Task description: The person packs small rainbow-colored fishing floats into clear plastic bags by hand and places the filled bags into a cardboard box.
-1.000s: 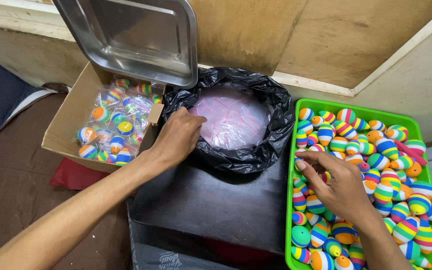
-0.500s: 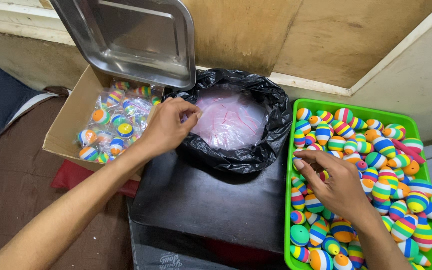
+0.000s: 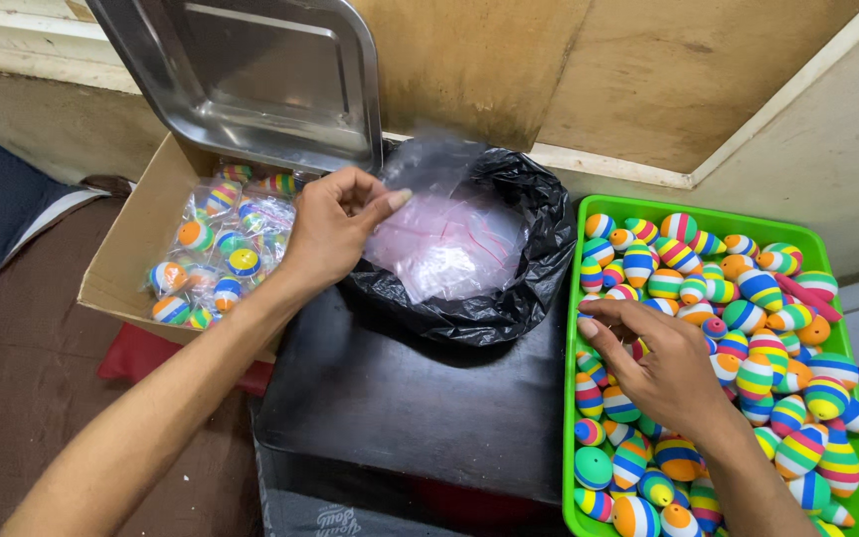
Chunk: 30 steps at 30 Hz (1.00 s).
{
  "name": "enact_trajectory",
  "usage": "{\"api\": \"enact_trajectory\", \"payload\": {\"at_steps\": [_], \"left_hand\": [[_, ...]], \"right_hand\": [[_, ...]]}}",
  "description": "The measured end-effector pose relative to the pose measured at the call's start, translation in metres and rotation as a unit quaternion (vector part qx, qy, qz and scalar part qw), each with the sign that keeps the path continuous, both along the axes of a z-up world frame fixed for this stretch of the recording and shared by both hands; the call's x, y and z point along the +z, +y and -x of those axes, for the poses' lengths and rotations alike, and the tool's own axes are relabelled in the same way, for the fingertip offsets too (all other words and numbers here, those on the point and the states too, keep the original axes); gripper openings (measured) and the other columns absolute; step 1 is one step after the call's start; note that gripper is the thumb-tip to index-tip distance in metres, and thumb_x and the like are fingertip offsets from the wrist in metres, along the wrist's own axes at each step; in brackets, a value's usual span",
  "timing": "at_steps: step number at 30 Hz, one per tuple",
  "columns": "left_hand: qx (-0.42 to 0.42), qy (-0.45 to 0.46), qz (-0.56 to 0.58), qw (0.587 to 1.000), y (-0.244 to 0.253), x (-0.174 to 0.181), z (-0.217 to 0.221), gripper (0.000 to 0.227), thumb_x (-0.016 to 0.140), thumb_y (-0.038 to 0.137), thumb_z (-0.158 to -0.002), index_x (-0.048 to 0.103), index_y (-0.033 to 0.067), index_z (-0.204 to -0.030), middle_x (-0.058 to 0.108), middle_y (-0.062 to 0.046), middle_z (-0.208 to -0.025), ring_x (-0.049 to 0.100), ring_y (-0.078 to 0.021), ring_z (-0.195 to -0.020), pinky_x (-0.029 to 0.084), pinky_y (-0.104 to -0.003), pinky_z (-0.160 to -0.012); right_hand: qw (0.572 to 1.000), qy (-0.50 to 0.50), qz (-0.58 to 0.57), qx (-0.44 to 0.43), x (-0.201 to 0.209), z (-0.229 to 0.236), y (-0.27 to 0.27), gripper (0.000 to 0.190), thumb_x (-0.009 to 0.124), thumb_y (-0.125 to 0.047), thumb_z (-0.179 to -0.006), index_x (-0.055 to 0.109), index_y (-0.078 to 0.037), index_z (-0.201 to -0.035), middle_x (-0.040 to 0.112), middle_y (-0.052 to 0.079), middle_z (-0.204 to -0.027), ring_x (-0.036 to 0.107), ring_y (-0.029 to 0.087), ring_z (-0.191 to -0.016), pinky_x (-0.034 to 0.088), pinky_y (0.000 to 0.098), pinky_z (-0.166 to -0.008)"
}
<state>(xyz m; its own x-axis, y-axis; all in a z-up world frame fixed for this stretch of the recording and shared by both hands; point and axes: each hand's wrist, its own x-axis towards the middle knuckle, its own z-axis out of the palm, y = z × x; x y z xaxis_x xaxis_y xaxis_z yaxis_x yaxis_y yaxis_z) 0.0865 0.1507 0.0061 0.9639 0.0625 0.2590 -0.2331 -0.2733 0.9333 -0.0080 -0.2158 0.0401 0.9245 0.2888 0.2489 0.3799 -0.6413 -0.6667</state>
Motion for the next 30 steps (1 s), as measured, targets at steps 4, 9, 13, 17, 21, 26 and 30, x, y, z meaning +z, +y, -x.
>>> {"api": "enact_trajectory", "payload": {"at_steps": [4, 9, 13, 17, 21, 26, 30], "left_hand": [[-0.062, 0.012, 0.106, 0.992, -0.038, 0.027, 0.031, 0.013, 0.071, 0.013, -0.099, 0.066, 0.0039, -0.107, 0.077, -0.008, -0.082, 0.066, -0.0082, -0.071, 0.054, -0.02, -0.066], [-0.101, 0.09, 0.258, 0.957, -0.096, 0.011, 0.052, 0.023, 0.068, 0.021, -0.1, 0.055, 0.0077, -0.113, 0.078, -0.019, -0.103, 0.072, -0.0131, -0.085, 0.06, -0.019, -0.068], [-0.17, 0.116, 0.374, 0.904, -0.147, 0.002, 0.066, 0.023, 0.061, 0.023, -0.105, 0.047, 0.0104, -0.118, 0.075, -0.022, -0.118, 0.07, -0.0157, -0.101, 0.059, -0.025, -0.086], [-0.172, 0.115, 0.445, 0.871, -0.186, 0.007, 0.075, 0.02, 0.062, 0.017, -0.105, 0.05, 0.0073, -0.117, 0.075, -0.021, -0.116, 0.07, -0.0187, -0.108, 0.058, -0.029, -0.095], [-0.207, 0.092, 0.371, 0.9, -0.192, -0.019, 0.07, 0.024, 0.072, 0.019, -0.098, 0.055, 0.0095, -0.112, 0.076, -0.014, -0.104, 0.07, -0.0135, -0.092, 0.061, -0.028, -0.085], [-0.217, 0.08, 0.267, 0.936, -0.17, -0.032, 0.062, 0.041, 0.087, 0.018, -0.083, 0.065, 0.0065, -0.116, 0.078, -0.017, -0.103, 0.074, -0.0154, -0.09, 0.061, -0.026, -0.078], [-0.179, 0.093, 0.246, 0.948, -0.162, -0.027, 0.061, 0.024, 0.084, 0.015, -0.086, 0.077, 0.0033, -0.106, 0.08, -0.014, -0.087, 0.073, -0.0113, -0.078, 0.063, -0.025, -0.068]], "right_hand": [[1.0, -0.008, -0.006, 0.005, -0.005, 0.0, -0.002, 0.02, 0.069, -0.021, -0.095, 0.078, -0.013, -0.111, 0.078, 0.011, -0.075, 0.073, 0.023, -0.062, 0.058, 0.035, -0.062], [0.998, 0.028, -0.05, 0.01, -0.009, 0.001, 0.0, 0.024, 0.069, -0.02, -0.095, 0.076, -0.009, -0.116, 0.078, 0.012, -0.076, 0.071, 0.021, -0.063, 0.058, 0.037, -0.063], [0.985, 0.071, -0.159, 0.01, -0.015, -0.003, -0.005, 0.036, 0.071, -0.014, -0.093, 0.068, -0.001, -0.126, 0.08, 0.014, -0.096, 0.073, 0.018, -0.081, 0.058, 0.0399, -0.08], [0.961, 0.085, -0.261, -0.007, -0.023, -0.006, -0.009, 0.031, 0.069, -0.01, -0.094, 0.068, -0.001, -0.124, 0.077, 0.01, -0.093, 0.068, 0.014, -0.086, 0.058, 0.0371, -0.086], [0.945, 0.072, -0.316, -0.034, -0.019, -0.008, -0.008, 0.016, 0.07, -0.004, -0.096, 0.069, 0.005, -0.109, 0.075, 0.012, -0.083, 0.067, 0.012, -0.081, 0.059, 0.0316, -0.081], [0.96, 0.055, -0.273, -0.027, -0.01, -0.007, -0.007, 0.011, 0.076, -0.001, -0.091, 0.074, 0.004, -0.101, 0.073, 0.01, -0.079, 0.065, 0.01, -0.08, 0.059, 0.0315, -0.08], [0.963, 0.069, -0.26, -0.01, -0.005, -0.007, -0.001, 0.009, 0.074, -0.004, -0.092, 0.078, 0.002, -0.097, 0.072, 0.01, -0.077, 0.067, 0.014, -0.078, 0.06, 0.035, -0.077]]}}
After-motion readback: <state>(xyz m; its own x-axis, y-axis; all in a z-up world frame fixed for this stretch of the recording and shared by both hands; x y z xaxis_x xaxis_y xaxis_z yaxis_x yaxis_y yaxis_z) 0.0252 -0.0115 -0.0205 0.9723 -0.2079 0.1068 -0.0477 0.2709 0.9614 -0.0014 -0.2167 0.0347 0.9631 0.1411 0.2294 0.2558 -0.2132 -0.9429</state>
